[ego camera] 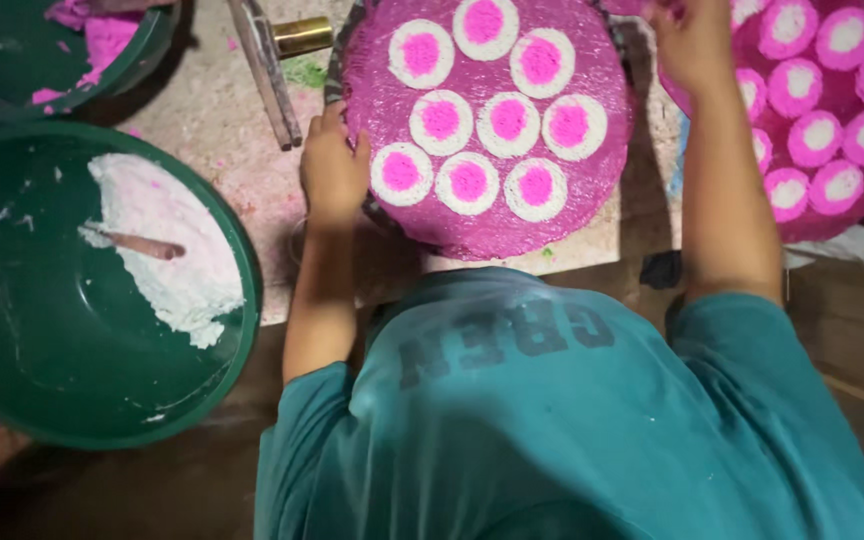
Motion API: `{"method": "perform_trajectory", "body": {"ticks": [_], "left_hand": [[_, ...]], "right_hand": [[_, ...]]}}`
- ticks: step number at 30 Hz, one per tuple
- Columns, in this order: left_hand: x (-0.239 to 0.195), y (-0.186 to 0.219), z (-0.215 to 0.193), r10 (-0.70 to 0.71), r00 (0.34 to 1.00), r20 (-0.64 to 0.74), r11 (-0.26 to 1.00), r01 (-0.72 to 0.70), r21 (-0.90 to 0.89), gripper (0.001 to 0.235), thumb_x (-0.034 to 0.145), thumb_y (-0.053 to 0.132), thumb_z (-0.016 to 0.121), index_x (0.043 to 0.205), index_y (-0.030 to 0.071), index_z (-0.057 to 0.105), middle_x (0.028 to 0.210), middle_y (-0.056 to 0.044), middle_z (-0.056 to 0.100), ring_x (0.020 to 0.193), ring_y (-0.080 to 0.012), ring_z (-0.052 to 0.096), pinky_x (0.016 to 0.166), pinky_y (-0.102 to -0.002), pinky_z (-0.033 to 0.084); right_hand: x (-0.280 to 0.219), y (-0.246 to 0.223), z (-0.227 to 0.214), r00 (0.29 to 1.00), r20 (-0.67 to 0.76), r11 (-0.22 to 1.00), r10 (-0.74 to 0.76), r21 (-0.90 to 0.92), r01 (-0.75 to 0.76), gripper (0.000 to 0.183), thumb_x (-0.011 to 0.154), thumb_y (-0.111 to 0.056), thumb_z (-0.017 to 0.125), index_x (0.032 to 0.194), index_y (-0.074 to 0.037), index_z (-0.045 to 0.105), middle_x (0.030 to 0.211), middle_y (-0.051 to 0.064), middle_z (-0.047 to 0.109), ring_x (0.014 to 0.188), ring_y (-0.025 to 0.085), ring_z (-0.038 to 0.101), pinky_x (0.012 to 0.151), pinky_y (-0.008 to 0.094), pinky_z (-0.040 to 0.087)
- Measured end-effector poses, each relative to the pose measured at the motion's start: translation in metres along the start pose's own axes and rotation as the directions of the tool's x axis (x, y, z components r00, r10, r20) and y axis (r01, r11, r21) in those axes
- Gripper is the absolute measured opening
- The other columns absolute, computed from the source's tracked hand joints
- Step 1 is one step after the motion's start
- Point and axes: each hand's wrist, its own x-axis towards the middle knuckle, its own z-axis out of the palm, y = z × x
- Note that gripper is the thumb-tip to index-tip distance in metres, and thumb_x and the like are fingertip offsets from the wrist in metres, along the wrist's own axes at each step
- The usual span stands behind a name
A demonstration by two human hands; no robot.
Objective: The person scoops white and pink powdery materials from green basins and presses them into circular molds on a pink tray using a wooden tool. The person repeatedly fills molds, smooths the surface, and arranges the finished ring-shaped items on the tray.
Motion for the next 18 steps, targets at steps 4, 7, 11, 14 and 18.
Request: {"method": "perform_trajectory", "body": {"ticks": [4,7,11,14,18], "left_hand": [[0.006,-0.001,0.002,-0.112,0.993,0.048,0.986,0.117,-0.117,0.025,0.090,0.013,0.074,0.112,0.004,0.064,0.092,-0.013,0.071,0.073,-0.0288,0.070,0.069,-0.042,0.055],[0.002,-0.001,0.004,0.019,0.997,-0.069,0.994,-0.026,-0.103,0.020,0.089,0.009,0.075,0.105,0.004,0.065,0.090,-0.013,0.072,0.068,-0.0262,0.069,0.064,-0.040,0.055],[-0.001,0.000,0.004,-0.082,0.996,-0.026,0.995,0.080,-0.066,0.017,0.090,0.015,0.075,0.102,0.008,0.066,0.084,-0.008,0.074,0.068,-0.0250,0.071,0.063,-0.041,0.055],[-0.003,-0.001,0.003,-0.105,0.994,-0.019,0.994,0.104,-0.044,0.018,0.090,0.019,0.076,0.100,0.009,0.066,0.080,-0.007,0.074,0.067,-0.0249,0.071,0.063,-0.041,0.054],[-0.006,0.002,-0.003,-0.096,0.994,-0.050,0.995,0.095,-0.014,0.019,0.089,0.022,0.079,0.098,0.010,0.069,0.074,-0.007,0.073,0.066,-0.0259,0.070,0.061,-0.041,0.053]], "right_hand": [[-0.045,-0.051,0.006,0.975,0.040,0.975,0.220,0.021,-0.221,0.016,0.097,-0.012,0.082,0.110,-0.008,0.075,0.102,0.012,0.070,0.078,0.021,0.066,0.072,0.038,0.054],[-0.057,-0.083,0.018,0.982,-0.079,0.980,0.171,-0.093,-0.178,0.024,0.089,-0.011,0.088,0.104,-0.003,0.070,0.101,0.014,0.067,0.078,0.027,0.066,0.067,0.043,0.052],[-0.057,-0.091,0.027,0.988,-0.127,0.979,0.083,-0.177,-0.105,0.017,0.088,-0.004,0.085,0.089,-0.008,0.068,0.097,0.013,0.064,0.080,0.029,0.067,0.068,0.045,0.054],[-0.052,-0.082,0.031,0.980,-0.186,0.998,0.066,0.003,-0.067,0.024,0.085,0.003,0.079,0.102,-0.003,0.065,0.104,0.019,0.062,0.084,0.029,0.069,0.070,0.040,0.059],[-0.041,-0.087,0.026,0.945,-0.065,0.943,0.320,0.112,-0.312,0.026,0.085,-0.002,0.079,0.105,-0.004,0.063,0.095,0.015,0.070,0.083,0.026,0.073,0.068,0.039,0.058]]}}
